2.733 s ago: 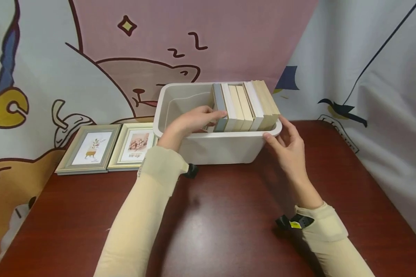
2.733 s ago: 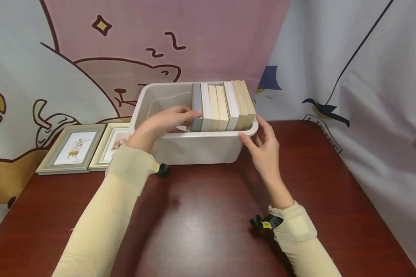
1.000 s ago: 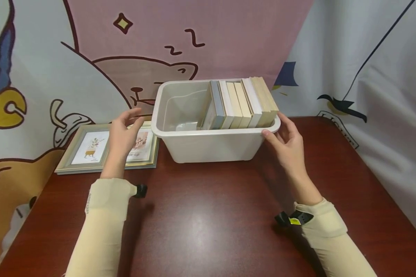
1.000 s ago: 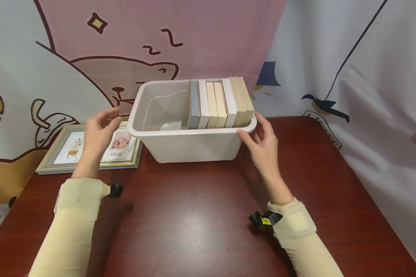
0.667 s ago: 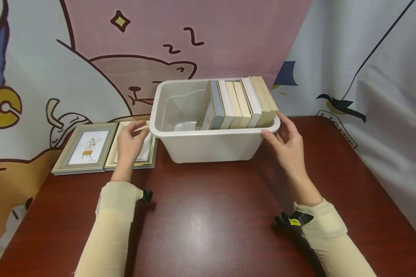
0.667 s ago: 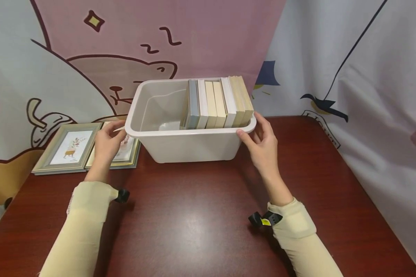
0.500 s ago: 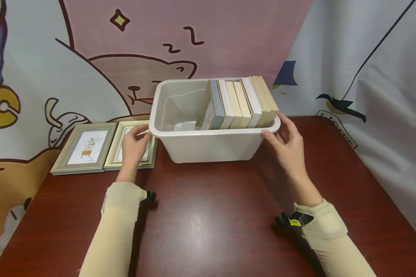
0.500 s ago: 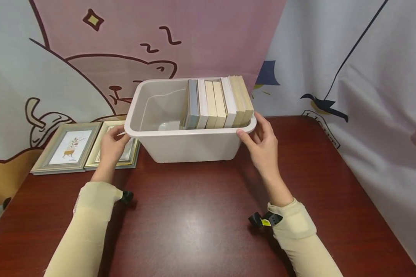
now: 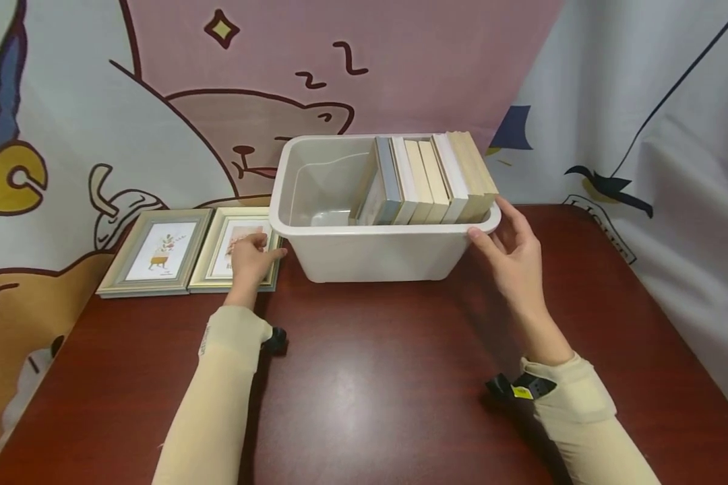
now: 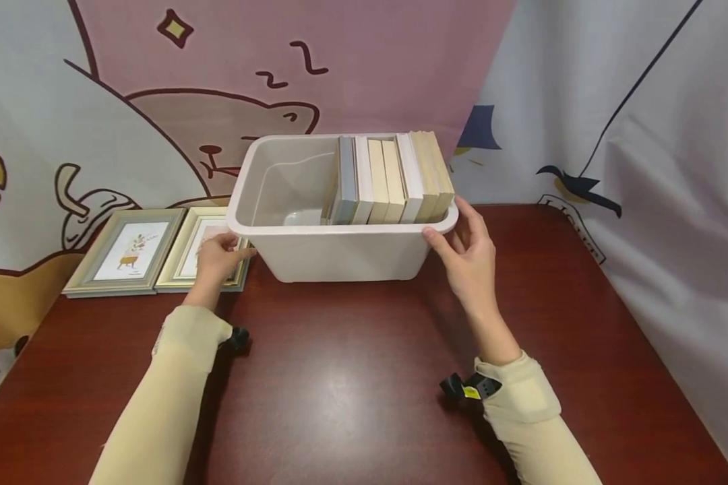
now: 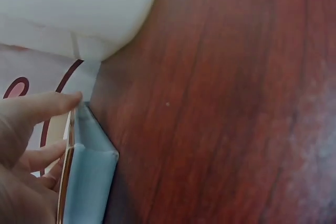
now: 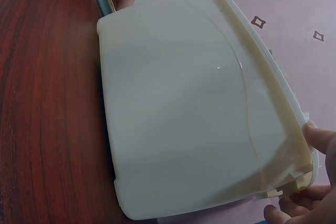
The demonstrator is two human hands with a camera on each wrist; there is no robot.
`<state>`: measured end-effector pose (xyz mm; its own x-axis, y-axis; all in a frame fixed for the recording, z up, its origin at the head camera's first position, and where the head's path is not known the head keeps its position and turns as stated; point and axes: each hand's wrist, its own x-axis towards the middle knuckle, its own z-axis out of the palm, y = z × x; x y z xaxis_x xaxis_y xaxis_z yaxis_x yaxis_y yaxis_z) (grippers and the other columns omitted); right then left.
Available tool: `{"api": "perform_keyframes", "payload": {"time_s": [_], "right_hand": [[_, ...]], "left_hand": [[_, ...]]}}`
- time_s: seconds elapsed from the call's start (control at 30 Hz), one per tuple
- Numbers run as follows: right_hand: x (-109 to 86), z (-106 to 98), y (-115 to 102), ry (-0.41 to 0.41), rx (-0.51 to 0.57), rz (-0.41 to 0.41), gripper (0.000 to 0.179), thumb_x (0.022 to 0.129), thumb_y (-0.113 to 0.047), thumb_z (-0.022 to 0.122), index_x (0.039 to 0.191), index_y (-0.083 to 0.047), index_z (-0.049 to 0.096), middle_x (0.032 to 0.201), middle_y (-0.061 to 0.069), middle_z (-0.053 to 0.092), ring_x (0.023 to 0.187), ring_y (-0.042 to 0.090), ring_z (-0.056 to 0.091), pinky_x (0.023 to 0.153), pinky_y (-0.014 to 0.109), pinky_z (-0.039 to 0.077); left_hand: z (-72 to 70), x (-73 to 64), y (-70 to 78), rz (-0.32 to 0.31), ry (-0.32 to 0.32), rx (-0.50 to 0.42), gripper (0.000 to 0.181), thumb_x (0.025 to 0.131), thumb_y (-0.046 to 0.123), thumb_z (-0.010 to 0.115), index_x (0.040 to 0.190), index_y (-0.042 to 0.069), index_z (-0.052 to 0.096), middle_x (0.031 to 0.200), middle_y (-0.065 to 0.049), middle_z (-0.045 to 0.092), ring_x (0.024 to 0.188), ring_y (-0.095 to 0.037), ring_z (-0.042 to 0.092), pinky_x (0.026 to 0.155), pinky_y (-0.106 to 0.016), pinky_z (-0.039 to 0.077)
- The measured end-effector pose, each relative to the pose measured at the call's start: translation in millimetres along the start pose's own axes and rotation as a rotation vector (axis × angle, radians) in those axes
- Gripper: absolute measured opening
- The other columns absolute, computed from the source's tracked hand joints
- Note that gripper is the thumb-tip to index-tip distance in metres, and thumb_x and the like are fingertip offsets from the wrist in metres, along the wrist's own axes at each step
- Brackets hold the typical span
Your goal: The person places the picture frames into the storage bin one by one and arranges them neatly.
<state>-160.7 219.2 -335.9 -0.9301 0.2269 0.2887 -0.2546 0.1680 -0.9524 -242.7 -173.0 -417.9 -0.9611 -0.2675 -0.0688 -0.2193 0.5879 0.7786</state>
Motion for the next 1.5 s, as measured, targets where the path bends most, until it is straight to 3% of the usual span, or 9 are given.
{"api": "perform_keyframes", "payload": {"time_s": [0.27,0.4,0.57,0.8,1.1,1.27,1.5], "right_hand": [[0.9,0,0,-0.005,0.010,-0.001,0.065,0.090,-0.001,0.069,0.149,-0.007,0.044,0.154,0.013,0.046,0.141,0.022,0.046,0.110,0.020,0.044],[0.2,-1,1,-0.002,0.004,-0.007,0.064,0.090,-0.001,0.069,0.149,-0.006,0.045,0.153,0.012,0.047,0.141,0.022,0.047,0.108,0.017,0.044],[0.5,0,1,0.001,0.010,-0.002,0.064,0.090,-0.001,0.069,0.149,-0.005,0.044,0.154,0.014,0.046,0.142,0.022,0.046,0.111,0.020,0.043],[0.9,0,0,-0.008,-0.022,-0.008,0.065,0.090,-0.002,0.069,0.149,-0.005,0.043,0.154,0.014,0.046,0.143,0.023,0.045,0.110,0.018,0.043],[-1.6,-4,-2,-0.023,-0.071,-0.006,0.067,0.090,-0.004,0.070,0.151,-0.005,0.041,0.155,0.013,0.044,0.143,0.025,0.044,0.108,0.017,0.044],[-1.7,-5,-3,-0.031,-0.086,-0.014,0.067,0.091,-0.005,0.070,0.151,-0.005,0.040,0.156,0.012,0.044,0.144,0.025,0.043,0.108,0.016,0.043],[-2.1,-5,-2,-0.028,-0.076,-0.016,0.067,0.091,-0.005,0.069,0.151,-0.005,0.040,0.156,0.013,0.044,0.144,0.026,0.043,0.108,0.015,0.042]], "left_hand": [[5.6,-4.1,13.8,-0.057,0.015,0.231,0.056,0.084,0.020,0.077,0.129,-0.006,0.055,0.131,-0.028,0.056,0.125,-0.043,0.052,0.104,-0.053,0.048],[7.3,-5.1,14.8,-0.052,0.031,0.336,0.049,0.087,0.025,0.073,0.122,-0.005,0.059,0.123,-0.028,0.062,0.117,-0.045,0.057,0.096,-0.054,0.052],[6.7,-5.7,12.0,-0.028,0.039,0.388,0.047,0.085,0.030,0.073,0.118,-0.002,0.064,0.120,-0.026,0.066,0.113,-0.045,0.061,0.091,-0.053,0.055],[-1.4,-13.6,13.5,-0.002,0.000,0.433,0.047,0.083,0.033,0.073,0.114,-0.002,0.066,0.118,-0.026,0.067,0.111,-0.044,0.062,0.089,-0.054,0.055],[-27.0,-30.2,27.5,0.059,0.034,0.359,0.052,0.083,0.034,0.069,0.120,-0.002,0.063,0.114,-0.024,0.069,0.099,-0.039,0.066,0.083,-0.050,0.056],[-43.8,-41.2,34.2,0.088,0.093,0.223,0.047,0.082,0.028,0.065,0.118,-0.002,0.062,0.110,-0.020,0.069,0.095,-0.033,0.063,0.081,-0.043,0.053],[-61.8,-51.3,33.7,0.169,0.166,0.022,0.042,0.086,0.021,0.064,0.119,-0.004,0.055,0.105,-0.015,0.062,0.092,-0.023,0.058,0.077,-0.023,0.044]]}}
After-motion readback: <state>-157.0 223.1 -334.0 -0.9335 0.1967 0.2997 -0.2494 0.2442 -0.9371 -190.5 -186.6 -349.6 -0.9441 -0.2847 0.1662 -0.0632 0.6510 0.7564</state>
